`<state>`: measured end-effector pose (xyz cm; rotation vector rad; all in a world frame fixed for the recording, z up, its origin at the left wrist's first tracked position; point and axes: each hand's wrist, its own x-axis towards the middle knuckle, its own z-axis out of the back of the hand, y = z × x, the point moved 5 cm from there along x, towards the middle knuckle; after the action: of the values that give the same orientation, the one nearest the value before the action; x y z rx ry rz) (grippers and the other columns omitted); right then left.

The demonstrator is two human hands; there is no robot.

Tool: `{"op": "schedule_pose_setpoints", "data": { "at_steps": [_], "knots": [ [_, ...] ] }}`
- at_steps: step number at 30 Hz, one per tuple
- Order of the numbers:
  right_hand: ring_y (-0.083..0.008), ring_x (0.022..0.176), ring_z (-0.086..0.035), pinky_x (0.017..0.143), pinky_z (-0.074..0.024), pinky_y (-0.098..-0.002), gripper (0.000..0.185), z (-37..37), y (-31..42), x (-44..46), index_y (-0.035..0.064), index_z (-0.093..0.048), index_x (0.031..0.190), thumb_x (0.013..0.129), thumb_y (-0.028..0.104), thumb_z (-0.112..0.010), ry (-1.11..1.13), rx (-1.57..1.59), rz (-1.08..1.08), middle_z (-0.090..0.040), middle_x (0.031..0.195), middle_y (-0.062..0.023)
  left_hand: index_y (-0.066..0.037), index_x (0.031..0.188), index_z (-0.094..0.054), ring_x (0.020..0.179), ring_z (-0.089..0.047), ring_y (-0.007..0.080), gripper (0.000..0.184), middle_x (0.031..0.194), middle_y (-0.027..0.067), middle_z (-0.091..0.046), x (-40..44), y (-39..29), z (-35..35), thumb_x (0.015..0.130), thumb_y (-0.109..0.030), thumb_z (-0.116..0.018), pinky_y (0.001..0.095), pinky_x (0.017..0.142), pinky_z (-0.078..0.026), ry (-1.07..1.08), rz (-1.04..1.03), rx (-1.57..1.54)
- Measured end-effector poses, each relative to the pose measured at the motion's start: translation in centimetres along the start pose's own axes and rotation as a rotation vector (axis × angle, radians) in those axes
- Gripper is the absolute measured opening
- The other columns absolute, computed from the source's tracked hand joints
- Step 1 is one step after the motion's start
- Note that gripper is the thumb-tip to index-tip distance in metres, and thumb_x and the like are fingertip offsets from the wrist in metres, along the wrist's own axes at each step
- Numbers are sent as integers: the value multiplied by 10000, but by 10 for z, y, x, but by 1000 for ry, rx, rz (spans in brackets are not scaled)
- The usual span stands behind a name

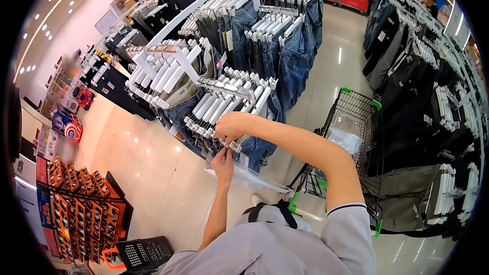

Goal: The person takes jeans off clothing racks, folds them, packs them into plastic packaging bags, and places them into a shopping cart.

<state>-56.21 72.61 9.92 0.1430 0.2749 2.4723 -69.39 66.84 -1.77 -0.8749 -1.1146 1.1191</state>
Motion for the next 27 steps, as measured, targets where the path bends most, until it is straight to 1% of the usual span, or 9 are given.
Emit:
{"op": "schedule_pose_setpoints", "data": {
  "at_steps": [7, 9, 14, 16, 18, 20, 22, 24, 27],
  "knots": [
    [-387, 812, -705, 725, -556, -485, 245, 14, 10, -9, 71, -772, 857, 754, 293, -789, 24, 56, 59, -709, 750, -157, 67, 916, -713, 651, -453, 53, 156, 666, 1, -566, -8, 2, 2, 930, -88, -731, 263, 575, -395, -9, -24, 54],
    [-372, 903, -688, 772, -540, -472, 247, 19, 13, -11, 58, -733, 948, 816, 266, -756, 88, 49, -6, -712, 880, -146, 67, 902, -709, 646, -445, 58, 165, 655, 5, -546, -14, 10, -1, 928, -94, -738, 265, 571, -388, -37, -18, 47],
    [-377, 901, -688, 768, -536, -474, 335, 13, 10, -6, 45, -696, 1076, 856, 293, -742, 23, 86, -12, -713, 933, -140, 66, 882, -700, 632, -431, 69, 179, 647, 10, -519, -26, 10, -1, 921, -101, -750, 267, 566, -371, -105, -34, 63],
    [-380, 897, -690, 765, -536, -473, 406, 23, 14, -13, 71, -671, 1186, 856, 293, -750, -57, 76, -13, -714, 962, -135, 64, 891, -700, 632, -430, 73, 179, 657, 6, -522, -28, 8, -3, 913, -104, -759, 262, 573, -368, -94, -11, 29],
    [-357, 912, -702, 783, -563, -451, 396, 32, 23, -26, 66, -681, 1125, 824, 302, -785, -103, 111, -32, -714, 977, -143, 64, 896, -701, 638, -431, 72, 178, 665, 5, -527, -31, 10, -2, 911, -103, -760, 261, 577, -369, -95, 8, 32],
    [-346, 911, -692, 797, -556, -442, 358, 55, 32, -44, 64, -684, 1116, 835, 262, -782, -345, 93, 59, -705, 977, -115, 64, 902, -701, 644, -433, 71, 177, 674, 5, -532, -29, 14, -2, 909, -103, -761, 259, 581, -371, -96, 23, 36],
    [-312, 957, -695, 833, -558, -412, 323, 77, 30, -69, 63, -705, 1152, 886, 239, -758, -377, 190, 97, -724, 1026, -97, 76, 974, -727, 653, -509, 82, 197, 728, 71, -641, -33, 18, -1, 894, -98, -776, 254, 605, -423, -67, 39, 45],
    [-270, 942, -711, 843, -564, -372, 202, 109, 18, -98, 35, -738, 1036, 903, 187, -740, -391, 303, -50, -739, 1031, -84, 79, 967, -720, 657, -511, 88, 199, 737, 80, -636, -34, 18, 1, 891, -95, -779, 253, 610, -425, -65, 73, 62],
    [-195, 891, -723, 828, -561, -318, 185, 132, -47, -144, 18, -736, 1051, 916, 143, -722, -590, 399, -332, -753, 978, -95, 81, 959, -708, 655, -520, 102, 196, 737, 104, -637, -31, 13, 3, 890, -89, -777, 262, 612, -432, -63, 27, 70]
  ]
}}
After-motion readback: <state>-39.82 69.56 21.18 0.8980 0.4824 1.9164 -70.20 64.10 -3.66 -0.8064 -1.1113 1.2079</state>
